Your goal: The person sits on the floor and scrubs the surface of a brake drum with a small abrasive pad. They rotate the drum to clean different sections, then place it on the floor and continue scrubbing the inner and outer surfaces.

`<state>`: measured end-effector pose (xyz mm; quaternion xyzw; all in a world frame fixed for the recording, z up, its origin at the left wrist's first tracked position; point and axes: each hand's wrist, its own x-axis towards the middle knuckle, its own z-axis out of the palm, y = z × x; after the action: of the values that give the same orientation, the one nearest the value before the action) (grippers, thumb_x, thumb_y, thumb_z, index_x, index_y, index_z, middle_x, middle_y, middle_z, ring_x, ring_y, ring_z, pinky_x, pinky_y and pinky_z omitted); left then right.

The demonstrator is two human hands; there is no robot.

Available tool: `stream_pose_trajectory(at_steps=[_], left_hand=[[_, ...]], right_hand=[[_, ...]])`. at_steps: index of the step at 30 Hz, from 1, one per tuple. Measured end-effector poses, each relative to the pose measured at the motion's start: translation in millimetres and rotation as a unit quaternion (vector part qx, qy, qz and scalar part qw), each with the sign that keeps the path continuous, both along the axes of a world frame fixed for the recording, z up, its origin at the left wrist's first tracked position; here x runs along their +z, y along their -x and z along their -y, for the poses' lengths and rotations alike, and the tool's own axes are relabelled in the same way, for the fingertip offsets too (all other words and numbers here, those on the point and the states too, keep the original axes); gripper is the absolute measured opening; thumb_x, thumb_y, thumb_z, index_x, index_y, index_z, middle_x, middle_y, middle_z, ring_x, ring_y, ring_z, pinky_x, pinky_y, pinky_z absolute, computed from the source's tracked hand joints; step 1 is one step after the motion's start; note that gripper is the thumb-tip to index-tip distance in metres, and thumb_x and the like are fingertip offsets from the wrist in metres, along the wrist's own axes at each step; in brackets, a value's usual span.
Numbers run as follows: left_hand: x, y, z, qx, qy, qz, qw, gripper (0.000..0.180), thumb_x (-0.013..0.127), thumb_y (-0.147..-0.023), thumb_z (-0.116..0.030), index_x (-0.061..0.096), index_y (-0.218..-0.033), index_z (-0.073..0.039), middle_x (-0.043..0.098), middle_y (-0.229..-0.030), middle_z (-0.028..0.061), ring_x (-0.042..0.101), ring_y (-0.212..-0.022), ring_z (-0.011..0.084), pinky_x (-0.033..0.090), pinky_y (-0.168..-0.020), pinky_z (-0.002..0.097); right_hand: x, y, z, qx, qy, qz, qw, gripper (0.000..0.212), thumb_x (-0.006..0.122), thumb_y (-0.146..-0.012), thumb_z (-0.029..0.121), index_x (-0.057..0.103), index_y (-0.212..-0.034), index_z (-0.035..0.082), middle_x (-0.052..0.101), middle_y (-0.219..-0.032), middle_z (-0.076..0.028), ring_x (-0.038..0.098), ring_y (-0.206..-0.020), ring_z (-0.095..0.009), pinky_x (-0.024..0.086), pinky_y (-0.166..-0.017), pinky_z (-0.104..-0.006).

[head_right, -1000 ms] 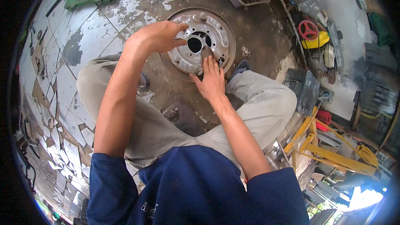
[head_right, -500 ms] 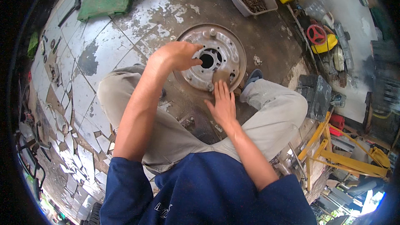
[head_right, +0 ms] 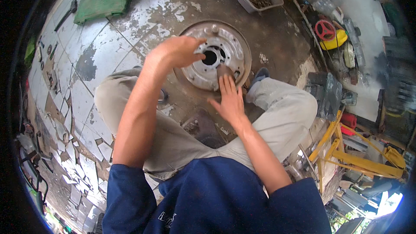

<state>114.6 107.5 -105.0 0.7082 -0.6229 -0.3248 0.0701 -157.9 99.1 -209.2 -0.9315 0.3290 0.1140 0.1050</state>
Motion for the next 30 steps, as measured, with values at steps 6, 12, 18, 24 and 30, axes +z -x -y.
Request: stream_pose_trajectory(at_steps=[6,12,18,24,30], left_hand=[[2,4,-4,0.004,-0.037,-0.009,0.999,0.055,0.063,-0.093,-0.036,0.052,-0.14,-0.009,0.065,-0.122,0.0212,0.062,-0.114,0.037,0.051,-0.096,0.0454],[-51,-1,3,0.13,0.051,0.037,0.99,0.057,0.06,-0.095,-0.039,0.048,-0.143,-0.009,0.054,-0.138,0.0223,0.053,-0.126,0.039,0.045,-0.102,0.0469],[-168,26,-24,0.541,0.136,-0.087,0.826,0.058,0.055,-0.097,-0.038,0.047,-0.141,-0.001,0.051,-0.141,0.0232,0.049,-0.13,0.0392,0.041,-0.106,0.0467],[-172,24,-21,0.539,0.193,-0.134,0.809,0.051,0.048,-0.1,-0.034,0.052,-0.133,0.005,0.06,-0.126,0.0309,0.056,-0.119,0.0456,0.043,-0.101,0.0452],[-184,40,-24,0.549,0.166,-0.122,0.81,0.046,0.043,-0.102,-0.03,0.05,-0.132,0.004,0.06,-0.122,0.0324,0.055,-0.117,0.0485,0.043,-0.099,0.0477]], right_hand=[[-2,1,-6,-0.012,0.008,0.003,1.0,0.095,0.068,-0.084,0.053,0.029,-0.152,-0.001,0.028,-0.159,-0.018,0.024,-0.148,-0.032,0.027,-0.115,-0.0527],[-4,-6,9,-0.025,0.001,0.03,0.999,0.095,0.067,-0.084,0.054,0.029,-0.152,0.0,0.027,-0.159,-0.018,0.023,-0.148,-0.032,0.024,-0.117,-0.0534],[-6,9,-16,-0.037,-0.026,0.025,0.999,0.096,0.067,-0.084,0.055,0.027,-0.154,0.001,0.025,-0.161,-0.016,0.021,-0.149,-0.03,0.022,-0.117,-0.0542],[-4,-12,16,-0.085,-0.03,0.074,0.993,0.09,0.066,-0.086,0.051,0.03,-0.152,0.002,0.029,-0.159,-0.016,0.025,-0.147,-0.03,0.025,-0.116,-0.0553],[-2,13,-11,-0.065,-0.045,0.048,0.996,0.098,0.07,-0.083,0.053,0.026,-0.153,0.001,0.026,-0.16,-0.017,0.021,-0.149,-0.031,0.024,-0.116,-0.0536]])
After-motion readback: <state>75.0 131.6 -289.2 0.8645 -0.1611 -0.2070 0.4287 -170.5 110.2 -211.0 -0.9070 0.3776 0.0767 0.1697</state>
